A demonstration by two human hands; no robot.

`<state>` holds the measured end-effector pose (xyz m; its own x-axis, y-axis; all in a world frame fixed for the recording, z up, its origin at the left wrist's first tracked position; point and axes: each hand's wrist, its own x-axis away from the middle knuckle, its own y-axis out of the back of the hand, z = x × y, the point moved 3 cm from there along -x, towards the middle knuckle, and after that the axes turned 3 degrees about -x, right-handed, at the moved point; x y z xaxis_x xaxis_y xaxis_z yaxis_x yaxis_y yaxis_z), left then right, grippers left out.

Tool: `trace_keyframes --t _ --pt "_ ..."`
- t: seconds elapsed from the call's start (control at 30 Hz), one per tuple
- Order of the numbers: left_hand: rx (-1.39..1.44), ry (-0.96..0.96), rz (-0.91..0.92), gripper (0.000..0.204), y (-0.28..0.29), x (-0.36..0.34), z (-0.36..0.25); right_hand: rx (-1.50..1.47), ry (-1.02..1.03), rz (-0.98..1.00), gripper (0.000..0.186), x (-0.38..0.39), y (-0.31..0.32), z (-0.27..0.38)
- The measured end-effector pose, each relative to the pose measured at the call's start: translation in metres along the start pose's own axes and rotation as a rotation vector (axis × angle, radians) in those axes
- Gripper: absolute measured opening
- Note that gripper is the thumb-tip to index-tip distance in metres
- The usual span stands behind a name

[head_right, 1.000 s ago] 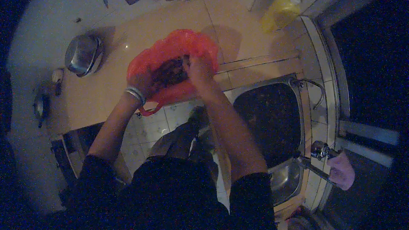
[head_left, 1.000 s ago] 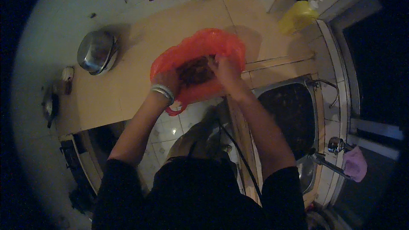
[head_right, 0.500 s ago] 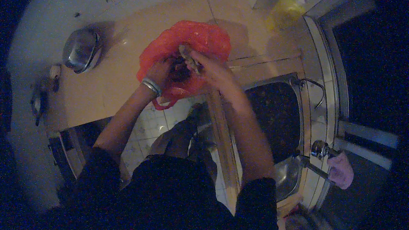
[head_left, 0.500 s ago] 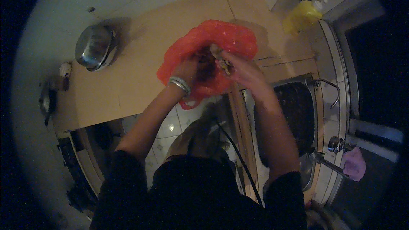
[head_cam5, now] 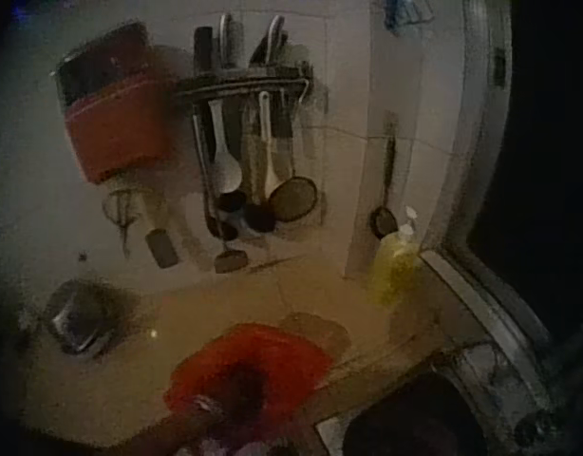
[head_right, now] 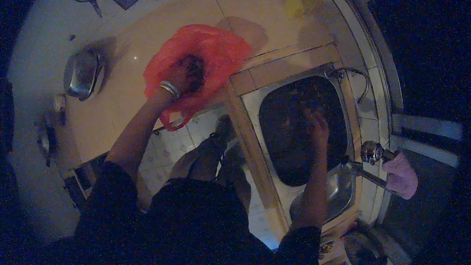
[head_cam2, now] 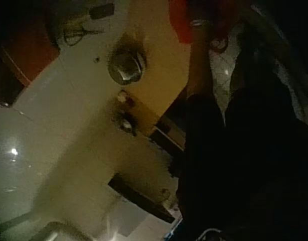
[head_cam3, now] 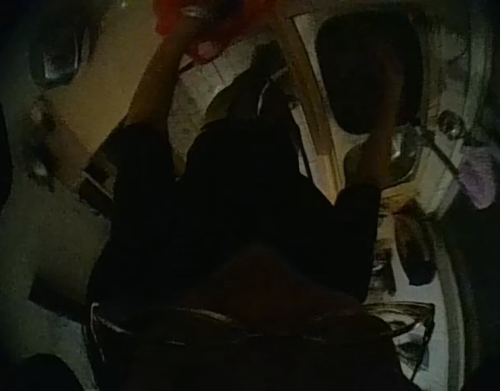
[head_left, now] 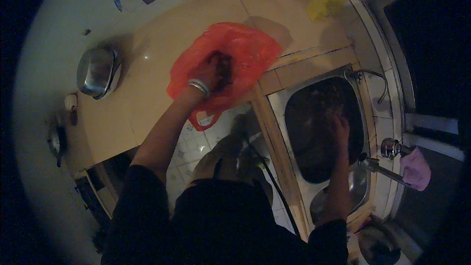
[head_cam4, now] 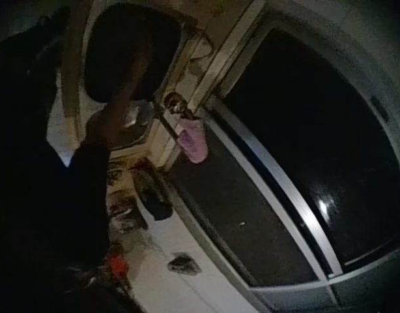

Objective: The person washes small root vegetables in a kitchen sink filled with water, then transfers them into a red plastic bag on the counter. The person repeats this process multiple times, handling the vegetables by hand and placing them into the bag.

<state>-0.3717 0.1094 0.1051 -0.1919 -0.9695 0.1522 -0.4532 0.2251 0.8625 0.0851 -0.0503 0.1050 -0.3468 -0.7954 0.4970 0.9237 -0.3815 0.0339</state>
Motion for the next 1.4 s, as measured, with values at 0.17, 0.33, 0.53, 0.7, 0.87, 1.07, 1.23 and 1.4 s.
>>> trace_keyframes --t 0.17,0.33,0.53,0.7,0.87,1.07,1.23,1.4 --pt "0.165 0.153 0.026 0.04 0.015 -0.006 -0.004 0.199 0.3 -0.422 0.045 -0.034 0.041 -0.105" --pt "-0.215 -0.032 0.028 0.042 0.025 -0.002 -0.011 0.324 0.3 -0.434 0.042 -0.058 0.036 -0.148" --pt "-0.166 -0.09 0.103 0.045 0.032 -0.001 -0.011 0.675 0.474 -0.491 0.039 -0.066 0.015 -0.142" --pt "-0.177 -0.123 0.08 0.038 0.028 -0.002 -0.012 1.031 0.163 -0.686 0.039 -0.045 0.013 -0.114" --pt "-0.287 -0.064 0.079 0.033 0.019 -0.004 -0.009 0.872 0.105 -0.547 0.045 -0.037 -0.004 -0.099" --pt "-0.031 0.04 0.016 0.029 0.031 0.001 -0.013 0.755 0.303 -0.577 0.042 -0.051 0.007 -0.124" --pt "-0.032 0.149 0.07 0.03 0.053 0.006 -0.02 0.7 0.162 -0.594 0.045 -0.052 0.025 -0.142" --pt "-0.19 0.141 0.282 0.025 0.062 0.0 -0.007 0.788 0.367 -0.562 0.046 -0.044 0.02 -0.124"
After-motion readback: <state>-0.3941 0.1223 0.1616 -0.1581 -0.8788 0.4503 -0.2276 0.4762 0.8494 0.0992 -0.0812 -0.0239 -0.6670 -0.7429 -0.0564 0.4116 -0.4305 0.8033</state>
